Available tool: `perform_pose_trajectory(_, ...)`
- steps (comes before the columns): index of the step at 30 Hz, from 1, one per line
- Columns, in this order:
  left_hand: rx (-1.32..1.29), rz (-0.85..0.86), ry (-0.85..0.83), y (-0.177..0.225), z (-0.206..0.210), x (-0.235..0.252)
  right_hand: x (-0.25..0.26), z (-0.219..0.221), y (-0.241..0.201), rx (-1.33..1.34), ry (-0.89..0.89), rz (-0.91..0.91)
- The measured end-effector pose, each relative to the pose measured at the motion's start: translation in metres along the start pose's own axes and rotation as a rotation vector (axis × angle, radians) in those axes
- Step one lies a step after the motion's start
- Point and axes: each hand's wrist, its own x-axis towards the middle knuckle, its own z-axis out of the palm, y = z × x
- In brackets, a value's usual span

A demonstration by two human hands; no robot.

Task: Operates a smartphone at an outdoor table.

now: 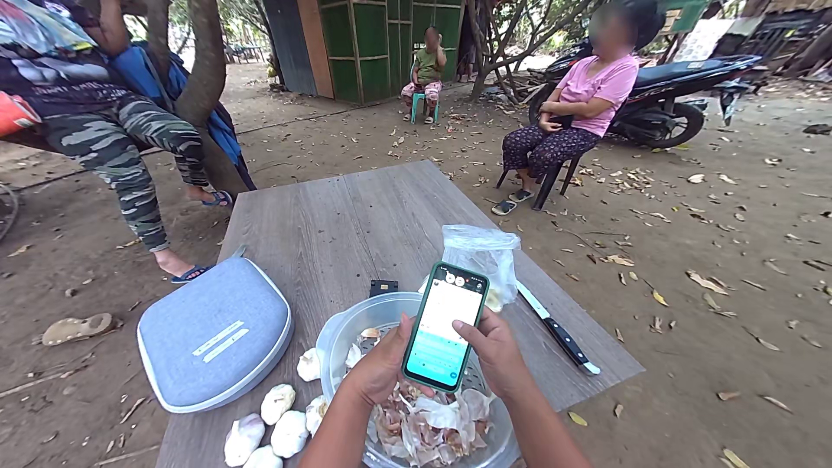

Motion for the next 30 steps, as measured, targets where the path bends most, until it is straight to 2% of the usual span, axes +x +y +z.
perform_pose_trajectory(30, -0.015, 0.007, -0.017, -0.0019, -0.0017, -0.0002, -0.0001, -0.0034, 0.0024, -0.005, 0.003, -0.007)
